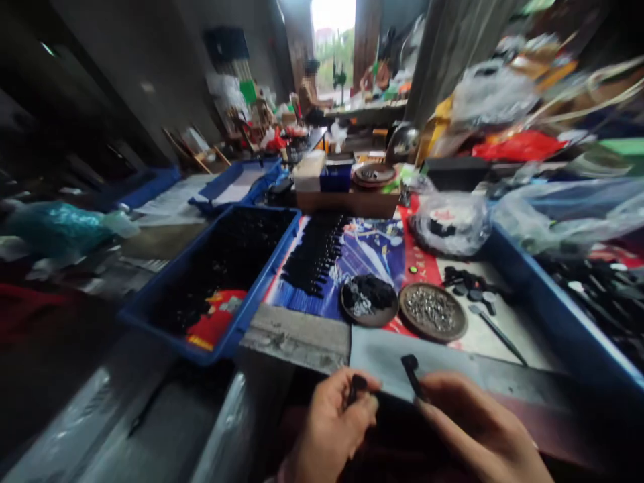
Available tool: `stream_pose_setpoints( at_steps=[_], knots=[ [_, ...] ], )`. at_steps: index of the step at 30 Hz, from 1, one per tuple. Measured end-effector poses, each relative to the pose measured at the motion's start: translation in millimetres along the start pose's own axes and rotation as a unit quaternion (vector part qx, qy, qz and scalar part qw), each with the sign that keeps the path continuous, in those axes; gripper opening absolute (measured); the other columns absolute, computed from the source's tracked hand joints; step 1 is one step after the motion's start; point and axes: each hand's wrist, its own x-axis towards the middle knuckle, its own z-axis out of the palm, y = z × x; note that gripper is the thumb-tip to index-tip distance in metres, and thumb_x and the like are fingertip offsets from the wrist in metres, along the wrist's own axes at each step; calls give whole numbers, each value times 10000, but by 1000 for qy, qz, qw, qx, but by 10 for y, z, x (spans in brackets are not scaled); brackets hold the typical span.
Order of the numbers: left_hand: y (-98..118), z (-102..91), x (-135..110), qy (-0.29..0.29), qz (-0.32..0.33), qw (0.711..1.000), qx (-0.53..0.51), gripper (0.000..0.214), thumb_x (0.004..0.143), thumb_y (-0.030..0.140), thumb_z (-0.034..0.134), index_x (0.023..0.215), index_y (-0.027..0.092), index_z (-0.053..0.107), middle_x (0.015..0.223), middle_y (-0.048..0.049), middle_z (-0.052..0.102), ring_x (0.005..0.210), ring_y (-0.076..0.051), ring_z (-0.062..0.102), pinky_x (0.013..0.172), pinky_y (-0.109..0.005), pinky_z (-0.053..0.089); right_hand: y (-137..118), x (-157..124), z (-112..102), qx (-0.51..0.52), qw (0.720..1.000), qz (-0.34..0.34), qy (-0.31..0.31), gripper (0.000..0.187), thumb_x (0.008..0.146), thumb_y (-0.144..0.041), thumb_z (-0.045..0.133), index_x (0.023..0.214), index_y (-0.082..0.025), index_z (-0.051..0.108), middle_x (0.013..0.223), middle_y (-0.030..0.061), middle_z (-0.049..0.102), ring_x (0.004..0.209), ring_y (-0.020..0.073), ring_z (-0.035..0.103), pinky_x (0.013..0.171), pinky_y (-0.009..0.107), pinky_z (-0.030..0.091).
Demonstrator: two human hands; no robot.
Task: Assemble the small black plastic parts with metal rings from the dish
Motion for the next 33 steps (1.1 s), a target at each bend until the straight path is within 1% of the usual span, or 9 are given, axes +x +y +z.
stream_pose_setpoints(
  at_steps=[4,9,14,18,21,25,27,30,33],
  knots=[
    [71,86,-33,-33,24,997,-65,343,809,418,731,1021,156,667,691,35,537,441,-14,312,387,-146,236,-68,-30,339,198,969,115,-93,181,835,-372,751,897,-221,673,749,-13,647,669,123,615,603,176,507],
    [76,62,-17,-19,16,995,-92,347,785,403,765,995,139,687,701,11,571,486,-32,361,392,-138,249,-70,-64,563,405,878,222,-127,234,751,-293,837,847,-201,644,716,-27,598,665,140,629,630,242,494],
    [54,-3,14,-56,-16,993,-103,373,746,447,792,896,118,700,637,4,575,479,-38,425,375,-134,232,20,-44,610,474,829,233,-184,292,707,-267,865,842,-187,618,771,28,698,664,143,649,625,234,494],
    [29,-70,35,-106,-54,984,-134,422,656,475,851,771,112,671,572,10,560,390,-21,406,337,-145,182,179,-51,654,478,803,250,-253,351,698,-290,865,830,-175,561,669,12,691,361,11,352,353,123,258],
    [15,-125,20,-108,-41,982,-149,408,653,461,859,750,128,645,553,36,527,362,-5,357,340,-144,181,164,-39,644,426,836,236,-252,372,718,-376,844,815,-171,549,672,26,697,361,9,335,356,128,244],
    [11,-195,-2,-70,-22,988,-136,358,690,409,845,758,138,622,597,57,497,394,15,271,370,-140,173,-23,94,349,177,951,140,-210,288,842,-446,723,860,-166,653,782,30,681,622,119,574,561,209,464],
    [8,-212,-5,-53,-23,991,-121,342,702,401,833,764,142,618,611,59,482,422,2,275,382,-143,178,-102,189,117,40,987,68,-143,278,882,-461,665,905,-184,685,831,40,690,741,175,621,641,252,506],
    [4,-203,-12,-41,-16,994,-97,340,713,410,815,749,149,599,585,72,440,444,-15,273,406,-150,204,-156,336,-152,-90,995,-4,-45,274,889,-463,648,969,-205,689,879,53,715,760,201,648,651,274,519],
    [9,-181,-38,-36,-5,996,-87,346,720,422,800,742,151,587,593,72,437,451,-18,279,431,-160,234,-188,527,-207,-168,983,-55,-41,240,916,-434,620,984,-209,669,869,51,709,741,192,649,635,267,509]
  ],
)
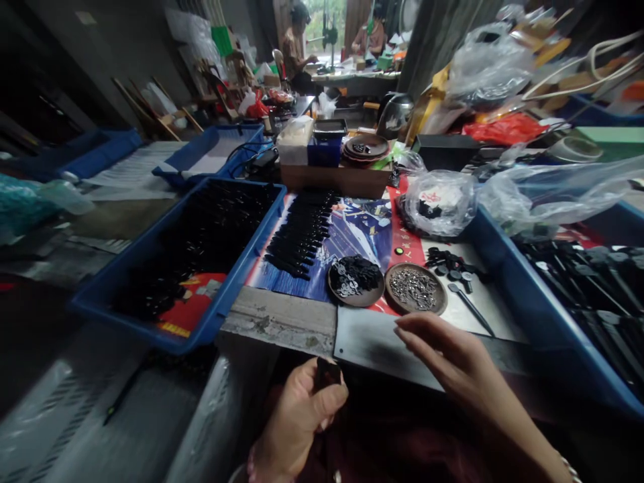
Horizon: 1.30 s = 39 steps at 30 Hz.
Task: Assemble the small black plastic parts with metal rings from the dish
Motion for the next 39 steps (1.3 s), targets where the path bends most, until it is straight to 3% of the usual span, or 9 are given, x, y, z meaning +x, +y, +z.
stream_pose_setpoints(
  at_steps=[3,6,9,13,19,31,35,39],
  knots=[
    [9,-9,-44,4,0,1000,1,348,743,441,775,758,148,588,646,44,522,443,-14,302,419,-167,214,-46,275,74,-73,995,-65,-21,205,952,-383,559,964,-201,653,849,55,704,726,188,649,634,269,501],
    [16,-70,-104,0,-5,1000,-4,360,768,462,752,769,159,558,661,26,590,413,-11,300,388,-169,169,-88,567,190,-219,968,-111,-44,149,950,-252,529,991,-191,659,887,57,702,717,176,653,638,259,481],
    [21,-160,-167,8,-5,1000,-6,362,765,448,763,766,169,533,650,27,603,426,-20,314,384,-158,173,-89,781,286,-338,931,-119,-75,221,921,-158,525,1083,-194,671,991,75,686,743,186,660,624,263,442],
    [25,-273,-219,25,-8,1000,-10,356,776,456,754,774,174,535,644,33,584,455,-33,325,396,-148,201,-49,918,356,-383,913,-113,-85,238,909,-151,534,1089,-186,687,994,85,663,725,184,647,579,261,393],
    [-16,-367,-208,14,-1,1000,-4,342,779,445,751,759,172,546,636,28,581,445,-32,319,388,-157,186,19,936,386,-414,897,-121,-97,150,927,-180,538,958,-179,685,917,64,639,749,187,636,610,267,397],
    [-22,-321,-159,-18,-25,999,30,410,759,528,744,785,168,550,656,24,596,421,-17,316,395,-168,206,53,913,446,-413,898,-125,-83,152,940,-173,497,1008,-180,633,941,62,624,728,184,613,598,273,364],
    [-39,-280,-127,-18,-40,999,28,455,725,572,755,790,171,549,652,26,601,402,-10,295,384,-171,183,68,886,446,-397,905,-126,-84,188,937,-136,444,909,-164,628,861,70,609,671,177,574,578,279,326],
    [-61,-265,-108,-34,-26,998,44,440,751,569,732,800,166,562,651,19,606,417,-16,306,393,-169,198,38,847,391,-347,929,-114,-58,158,905,-157,450,858,-167,601,855,87,611,677,196,564,576,294,308]
  ],
)
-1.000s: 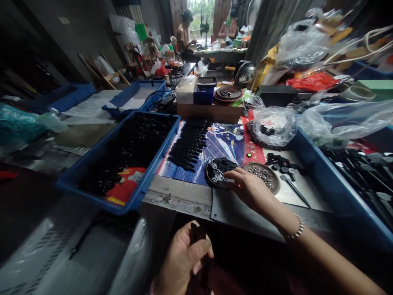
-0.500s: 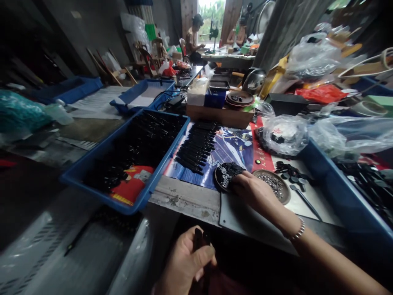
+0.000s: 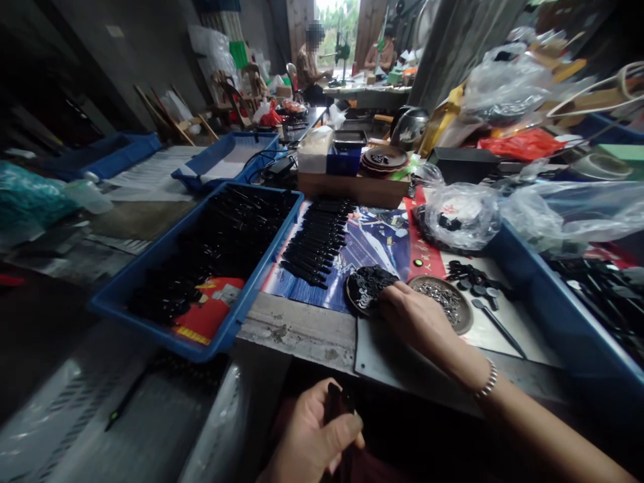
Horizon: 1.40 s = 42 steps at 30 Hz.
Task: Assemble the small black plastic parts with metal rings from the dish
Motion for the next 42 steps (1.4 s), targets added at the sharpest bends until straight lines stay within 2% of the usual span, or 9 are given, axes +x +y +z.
stream_pose_setpoints(
  at_steps=[9,11,17,21,27,31,33,38,42],
  knots=[
    [-48,70,42,-11,-4,1000,7,398,801,538,704,789,166,565,583,34,600,380,-15,279,360,-156,185,111,-63,-174,281,958,64,16,273,924,-459,496,857,-207,578,671,16,631,567,175,593,515,265,454],
    [-60,101,47,-13,1,1000,6,399,795,539,714,801,168,566,569,29,609,376,-24,319,353,-155,196,75,-128,-185,382,921,78,8,305,906,-496,564,828,-203,601,665,9,625,569,159,578,525,254,458],
    [-16,237,43,-23,-21,999,-19,426,751,544,757,809,157,588,548,27,625,332,-12,274,326,-154,183,-155,-557,-147,648,743,156,-51,300,895,-467,666,817,-180,627,742,28,691,531,89,531,509,199,400],
    [42,329,48,-7,-16,1000,2,356,789,475,741,814,152,591,564,17,646,331,-14,298,327,-159,162,-247,-818,-127,690,687,219,-63,324,823,-464,752,797,-169,622,723,37,712,453,53,479,459,176,344],
    [66,389,45,-13,-10,998,66,193,832,325,677,838,139,628,607,-4,673,386,-30,358,375,-153,246,-304,-1046,-187,679,673,271,-113,351,763,-485,797,794,-157,675,634,-1,621,458,52,424,438,178,258],
    [77,412,24,-20,-32,993,108,178,825,309,686,839,140,628,591,0,669,391,-39,364,373,-155,253,-282,-1126,-233,662,706,195,-161,301,847,-470,722,918,-178,705,761,28,647,668,139,562,575,227,421],
    [81,425,15,-24,-45,992,118,185,828,317,686,834,143,624,547,12,648,379,-42,378,378,-158,257,-268,-1141,-252,645,726,164,-175,260,904,-443,666,993,-200,692,823,23,643,731,142,564,622,223,441],
    [98,446,12,-32,-62,990,123,167,819,301,687,804,150,617,473,45,586,393,-60,451,452,-170,338,-269,-1135,-274,657,714,134,-200,235,953,-422,600,1016,-201,650,863,15,624,771,140,556,679,228,458],
    [121,443,21,-34,-69,985,154,139,807,272,685,787,154,615,468,50,577,414,-66,474,478,-173,354,-283,-1122,-293,617,747,97,-228,248,962,-418,580,961,-185,667,866,22,642,794,150,568,708,230,469]
  ],
)
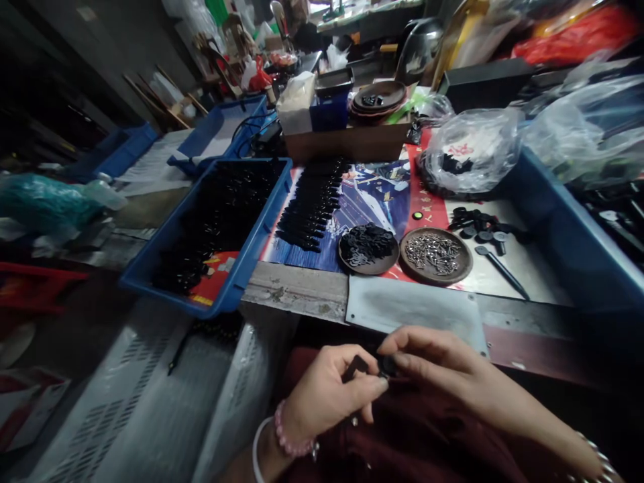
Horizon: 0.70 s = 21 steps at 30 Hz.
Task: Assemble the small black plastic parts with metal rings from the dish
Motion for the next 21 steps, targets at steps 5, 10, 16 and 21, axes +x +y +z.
stream_pose_setpoints(
  at_steps=[5,10,16,21],
  knots=[
    [-12,-10,8,-5,-4,999,37,131,813,269,673,780,164,602,491,45,600,431,-72,493,503,-180,371,-18,3,21,-99,995,-25,-8,236,990,-374,528,981,-196,682,916,32,692,835,171,618,753,242,486],
    [-16,-25,32,-5,-14,999,41,154,809,289,668,769,169,580,498,45,593,433,-83,501,512,-194,396,11,26,46,-143,989,-41,-10,221,1002,-336,504,1005,-205,682,962,39,710,858,178,647,779,250,494],
    [-38,-60,38,-31,-10,999,26,257,854,399,660,790,161,588,527,31,588,462,-88,500,511,-196,391,44,29,47,-126,992,-30,3,240,992,-372,517,1022,-224,703,931,41,712,823,195,641,744,272,501],
    [-69,-115,38,-72,32,997,-17,444,929,608,469,1017,175,520,652,18,592,482,-78,456,469,-184,361,48,26,40,-111,993,-33,24,246,980,-381,537,1001,-216,718,860,33,688,758,182,613,686,268,482]
  ],
)
